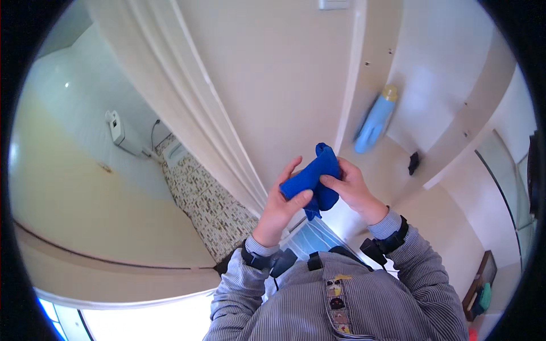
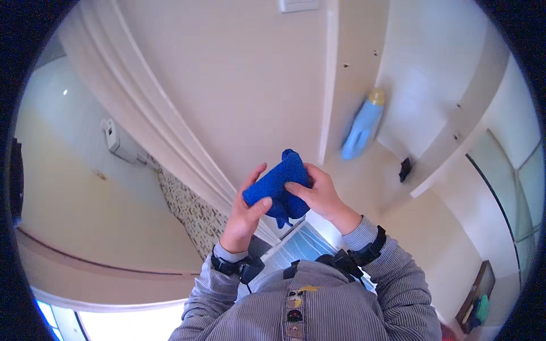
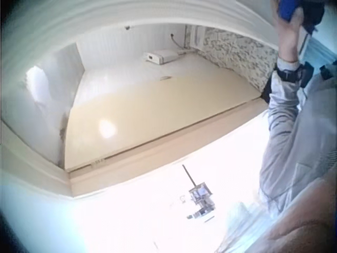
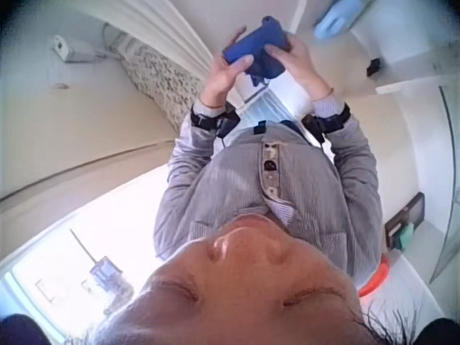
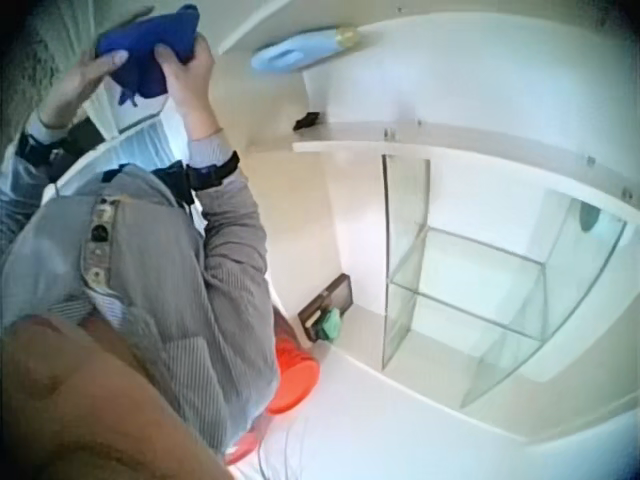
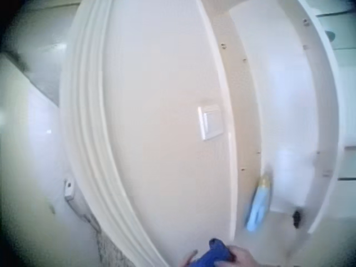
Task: Wiping a door frame, bathroom wall tiles, and the bathroom door using a cloth.
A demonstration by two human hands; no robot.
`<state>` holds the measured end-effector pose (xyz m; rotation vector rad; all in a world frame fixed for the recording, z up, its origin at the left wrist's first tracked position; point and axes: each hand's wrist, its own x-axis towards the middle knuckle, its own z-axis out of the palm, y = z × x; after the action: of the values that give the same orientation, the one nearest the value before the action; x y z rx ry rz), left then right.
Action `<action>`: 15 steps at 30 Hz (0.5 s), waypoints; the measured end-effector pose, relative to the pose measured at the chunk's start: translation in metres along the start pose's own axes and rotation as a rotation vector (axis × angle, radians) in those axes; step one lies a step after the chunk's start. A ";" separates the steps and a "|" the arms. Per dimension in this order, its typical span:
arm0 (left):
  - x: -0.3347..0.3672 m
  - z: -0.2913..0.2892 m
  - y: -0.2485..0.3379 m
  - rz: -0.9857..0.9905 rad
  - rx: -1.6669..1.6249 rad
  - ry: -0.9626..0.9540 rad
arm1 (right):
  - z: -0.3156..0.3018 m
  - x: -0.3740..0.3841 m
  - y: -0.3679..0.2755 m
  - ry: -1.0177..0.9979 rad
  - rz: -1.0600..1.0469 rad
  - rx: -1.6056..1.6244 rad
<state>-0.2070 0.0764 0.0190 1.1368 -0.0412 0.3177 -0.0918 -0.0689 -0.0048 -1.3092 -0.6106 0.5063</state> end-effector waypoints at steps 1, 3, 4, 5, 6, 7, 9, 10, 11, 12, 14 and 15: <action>-0.003 -0.009 0.001 0.010 0.008 0.019 | 0.007 0.004 -0.002 -0.005 -0.088 -0.109; -0.008 -0.026 0.001 0.034 0.104 0.172 | 0.019 0.011 -0.003 -0.057 -0.112 -0.128; -0.012 -0.026 0.004 0.044 0.177 0.256 | 0.020 0.014 -0.003 -0.078 -0.135 -0.158; -0.013 -0.027 0.007 0.057 0.184 0.267 | 0.021 0.019 -0.005 -0.093 -0.143 -0.154; -0.013 -0.028 0.011 0.136 0.329 0.293 | 0.022 0.026 -0.007 -0.104 -0.220 -0.171; -0.015 -0.030 0.015 0.213 0.478 0.325 | 0.025 0.031 -0.009 -0.119 -0.295 -0.182; -0.014 -0.035 0.018 0.337 0.666 0.387 | 0.028 0.039 -0.021 -0.122 -0.374 -0.236; -0.012 -0.034 0.023 0.446 0.842 0.433 | 0.030 0.043 -0.029 -0.105 -0.442 -0.299; -0.010 -0.031 0.027 0.454 0.854 0.445 | 0.031 0.048 -0.038 -0.117 -0.450 -0.288; -0.008 -0.027 0.032 0.527 1.005 0.472 | 0.031 0.053 -0.049 -0.096 -0.562 -0.381; 0.001 -0.013 0.041 0.605 1.159 0.509 | 0.028 0.069 -0.072 -0.067 -0.807 -0.516; 0.006 -0.004 0.043 0.728 1.230 0.613 | 0.025 0.076 -0.083 -0.078 -0.815 -0.507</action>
<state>-0.2131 0.0975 0.0572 2.1639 0.3344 1.4656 -0.0517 -0.0167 0.0902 -1.3686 -1.3129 -0.2926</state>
